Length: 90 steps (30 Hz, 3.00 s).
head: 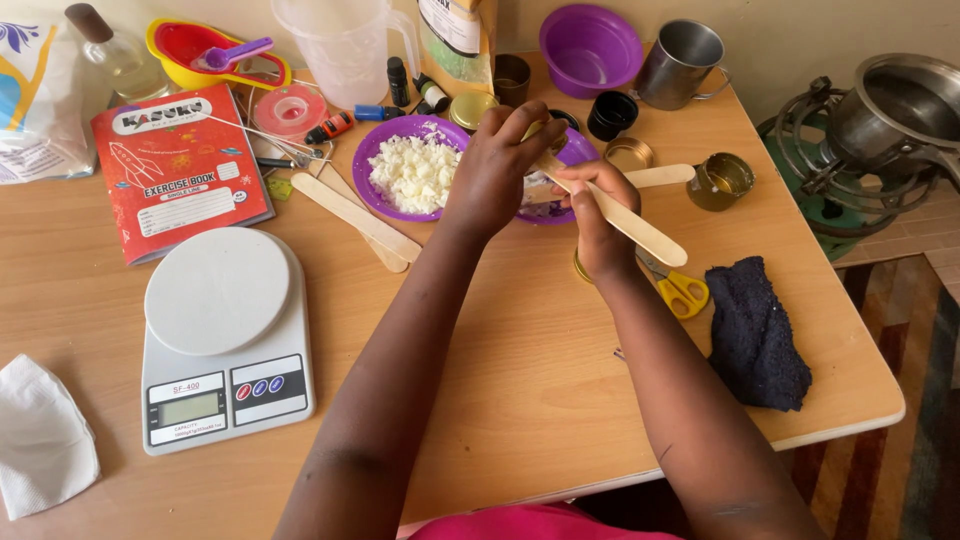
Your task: Mixing and transferring wax flakes into a small container using wooden spatulas
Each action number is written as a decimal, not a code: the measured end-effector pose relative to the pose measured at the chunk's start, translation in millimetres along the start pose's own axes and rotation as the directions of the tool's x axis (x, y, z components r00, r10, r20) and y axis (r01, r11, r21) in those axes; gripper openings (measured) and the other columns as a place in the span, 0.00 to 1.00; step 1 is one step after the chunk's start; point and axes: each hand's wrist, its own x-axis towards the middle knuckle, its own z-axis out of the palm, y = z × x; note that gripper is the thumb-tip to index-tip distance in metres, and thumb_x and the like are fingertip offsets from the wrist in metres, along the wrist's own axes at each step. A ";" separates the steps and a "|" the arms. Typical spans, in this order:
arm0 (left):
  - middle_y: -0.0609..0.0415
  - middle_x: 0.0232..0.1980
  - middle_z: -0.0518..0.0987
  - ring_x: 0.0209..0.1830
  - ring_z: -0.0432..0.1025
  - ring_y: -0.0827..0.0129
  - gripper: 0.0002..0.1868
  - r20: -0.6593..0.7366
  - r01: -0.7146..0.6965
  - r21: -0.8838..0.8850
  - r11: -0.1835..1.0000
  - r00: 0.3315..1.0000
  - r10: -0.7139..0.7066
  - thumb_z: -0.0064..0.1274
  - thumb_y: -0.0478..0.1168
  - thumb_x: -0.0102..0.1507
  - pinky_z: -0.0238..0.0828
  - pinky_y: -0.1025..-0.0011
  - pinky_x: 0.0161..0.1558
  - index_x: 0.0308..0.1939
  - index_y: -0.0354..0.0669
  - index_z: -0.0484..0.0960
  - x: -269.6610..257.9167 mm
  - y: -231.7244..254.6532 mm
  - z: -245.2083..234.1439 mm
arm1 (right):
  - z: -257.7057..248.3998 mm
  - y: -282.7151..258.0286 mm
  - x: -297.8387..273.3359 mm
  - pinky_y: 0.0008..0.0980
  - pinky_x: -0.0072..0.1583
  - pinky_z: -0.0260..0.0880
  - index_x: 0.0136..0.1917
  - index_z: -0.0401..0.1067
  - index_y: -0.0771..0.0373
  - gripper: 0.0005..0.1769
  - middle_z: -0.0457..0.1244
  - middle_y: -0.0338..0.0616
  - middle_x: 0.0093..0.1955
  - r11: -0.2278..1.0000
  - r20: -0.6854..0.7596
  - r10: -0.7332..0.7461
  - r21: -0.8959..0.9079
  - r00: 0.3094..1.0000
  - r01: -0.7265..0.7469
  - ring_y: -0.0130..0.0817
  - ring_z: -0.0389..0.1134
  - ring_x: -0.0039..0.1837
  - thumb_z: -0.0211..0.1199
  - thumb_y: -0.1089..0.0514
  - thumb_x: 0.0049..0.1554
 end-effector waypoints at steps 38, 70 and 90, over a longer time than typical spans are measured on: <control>0.60 0.57 0.67 0.46 0.61 0.58 0.18 0.109 -0.034 -0.034 0.999 0.993 0.038 0.52 0.33 0.60 0.66 0.62 0.38 0.54 0.50 0.76 0.2 -8.5 -8.6 | -2.7 -12.2 5.7 0.32 0.51 0.65 0.44 0.69 0.65 0.13 0.66 0.46 0.44 0.972 0.136 -0.013 -0.229 0.991 0.045 0.36 0.66 0.47 0.47 0.56 0.57; 0.59 0.58 0.67 0.49 0.61 0.58 0.18 0.090 -0.094 -0.067 0.993 0.991 0.100 0.47 0.30 0.62 0.68 0.62 0.45 0.55 0.49 0.76 -3.9 -11.9 -2.9 | 1.8 -5.8 11.2 0.23 0.36 0.63 0.38 0.73 0.68 0.20 0.62 0.46 0.26 0.942 -0.148 0.335 0.030 0.930 -0.335 0.29 0.62 0.30 0.43 0.54 0.56; 0.47 0.54 0.69 0.55 0.68 0.56 0.33 -0.160 0.461 -0.394 0.795 0.817 -0.554 0.59 0.27 0.45 0.71 0.65 0.53 0.55 0.40 0.74 -11.0 24.6 -36.9 | -0.6 -8.9 9.8 0.22 0.34 0.62 0.41 0.71 0.67 0.19 0.61 0.43 0.27 0.982 -0.337 0.187 0.074 0.923 -0.171 0.27 0.63 0.31 0.44 0.53 0.59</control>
